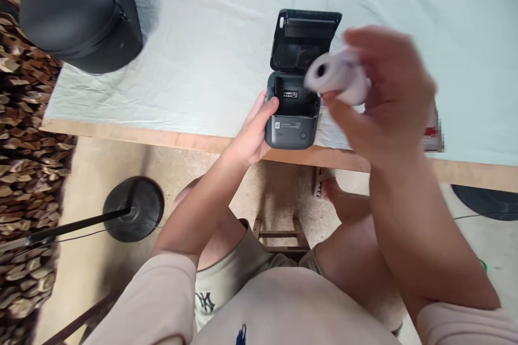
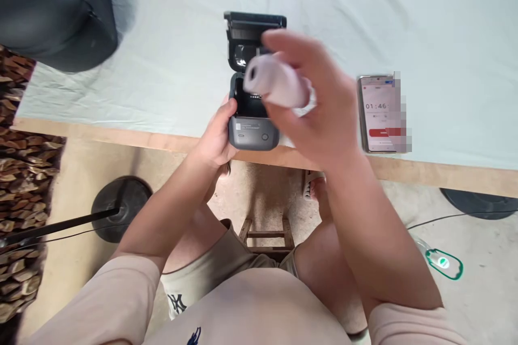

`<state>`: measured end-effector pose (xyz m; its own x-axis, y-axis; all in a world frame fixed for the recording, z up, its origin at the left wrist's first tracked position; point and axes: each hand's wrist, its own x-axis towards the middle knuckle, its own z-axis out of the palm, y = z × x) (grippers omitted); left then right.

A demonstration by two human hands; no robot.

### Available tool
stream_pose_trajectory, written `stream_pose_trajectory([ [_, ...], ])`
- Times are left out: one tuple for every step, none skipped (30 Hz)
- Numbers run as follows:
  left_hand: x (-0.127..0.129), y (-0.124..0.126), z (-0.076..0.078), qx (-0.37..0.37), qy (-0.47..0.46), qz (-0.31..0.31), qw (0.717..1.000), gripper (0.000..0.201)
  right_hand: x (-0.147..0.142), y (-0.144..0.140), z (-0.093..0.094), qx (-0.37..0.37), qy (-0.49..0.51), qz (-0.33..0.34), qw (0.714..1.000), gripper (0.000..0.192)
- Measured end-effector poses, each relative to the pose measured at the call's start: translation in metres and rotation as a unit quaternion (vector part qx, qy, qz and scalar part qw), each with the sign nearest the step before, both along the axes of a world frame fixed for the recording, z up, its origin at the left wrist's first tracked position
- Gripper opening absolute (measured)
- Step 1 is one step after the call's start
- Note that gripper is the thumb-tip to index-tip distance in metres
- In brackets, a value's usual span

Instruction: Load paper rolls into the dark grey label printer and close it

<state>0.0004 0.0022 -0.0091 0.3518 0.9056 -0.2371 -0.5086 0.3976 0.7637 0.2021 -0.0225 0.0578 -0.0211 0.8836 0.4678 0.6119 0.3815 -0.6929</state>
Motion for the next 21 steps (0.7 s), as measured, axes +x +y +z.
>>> stream_pose_trajectory([
  [0.0, -0.001, -0.001, 0.005, 0.001, 0.0, 1.0, 0.049, -0.009, -0.002, 0.007, -0.008, -0.039, 0.0, 0.999, 0.044],
  [-0.001, -0.003, -0.001, 0.01, 0.001, -0.002, 1.0, 0.053, -0.016, -0.003, 0.012, -0.029, -0.086, -0.002, 0.996, 0.038],
  [-0.001, -0.004, 0.0, 0.014, 0.002, -0.005, 1.0, 0.055, -0.021, -0.002, 0.014, -0.07, -0.132, -0.009, 0.989, 0.033],
  [-0.001, -0.005, 0.0, 0.019, 0.003, -0.007, 1.0, 0.055, -0.023, 0.0, 0.014, -0.109, -0.168, -0.018, 0.98, 0.031],
  [-0.001, -0.006, 0.001, 0.022, 0.006, -0.009, 1.0, 0.054, -0.024, 0.003, 0.011, -0.14, -0.192, -0.025, 0.971, 0.03],
  [-0.001, -0.007, 0.002, 0.025, 0.011, -0.009, 1.0, 0.054, -0.023, 0.005, 0.008, -0.156, -0.203, -0.027, 0.966, 0.03],
  [-0.001, -0.007, 0.002, 0.027, 0.015, -0.01, 0.999, 0.053, -0.022, 0.007, 0.004, -0.158, -0.206, -0.026, 0.965, 0.029],
  [-0.001, -0.007, 0.002, 0.028, 0.017, -0.011, 0.999, 0.053, -0.021, 0.008, 0.001, -0.148, -0.202, -0.025, 0.968, 0.026],
  [0.0, -0.006, 0.001, 0.027, 0.014, -0.012, 0.999, 0.053, -0.02, 0.007, -0.001, -0.128, -0.195, -0.024, 0.972, 0.023],
  [0.0, -0.005, 0.0, 0.025, 0.007, -0.013, 1.0, 0.052, -0.02, 0.005, -0.003, -0.103, -0.187, -0.022, 0.977, 0.02],
  [-0.001, -0.003, -0.001, 0.021, -0.001, -0.012, 1.0, 0.05, -0.02, 0.003, -0.004, -0.076, -0.179, -0.021, 0.981, 0.021],
  [-0.001, -0.002, -0.002, 0.017, -0.007, -0.01, 1.0, 0.048, -0.02, 0.0, -0.004, -0.052, -0.172, -0.015, 0.984, 0.025],
  [-0.001, -0.001, -0.002, 0.014, -0.01, -0.005, 1.0, 0.046, -0.02, -0.003, -0.004, -0.034, -0.165, -0.001, 0.986, 0.029],
  [-0.002, -0.001, -0.002, 0.013, -0.007, -0.001, 1.0, 0.044, -0.019, -0.005, -0.003, -0.022, -0.157, 0.024, 0.987, 0.031],
  [-0.003, -0.001, -0.001, 0.013, 0.001, 0.001, 1.0, 0.043, -0.018, -0.006, -0.003, -0.014, -0.144, 0.054, 0.988, 0.03],
  [-0.004, -0.001, 0.0, 0.016, 0.012, 0.0, 1.0, 0.043, -0.016, -0.007, -0.003, -0.001, -0.121, 0.084, 0.989, 0.028],
  [-0.005, -0.001, 0.001, 0.02, 0.024, -0.004, 0.999, 0.046, -0.013, -0.006, -0.003, 0.01, -0.094, 0.105, 0.99, 0.025],
  [-0.006, -0.002, 0.002, 0.025, 0.036, -0.011, 0.999, 0.049, -0.009, -0.005, -0.004, 0.023, -0.064, 0.107, 0.992, 0.023],
  [-0.007, -0.003, 0.003, 0.029, 0.047, -0.017, 0.998, 0.053, -0.004, -0.002, -0.005, 0.041, -0.03, 0.083, 0.995, 0.022],
  [-0.008, -0.003, 0.004, 0.034, 0.057, -0.027, 0.997, 0.057, 0.001, 0.001, -0.007, 0.057, 0.002, 0.047, 0.997, 0.016],
  [-0.009, -0.004, 0.004, 0.039, 0.064, -0.035, 0.997, 0.061, 0.006, 0.004, -0.01, 0.065, 0.029, 0.008, 0.997, 0.007],
])
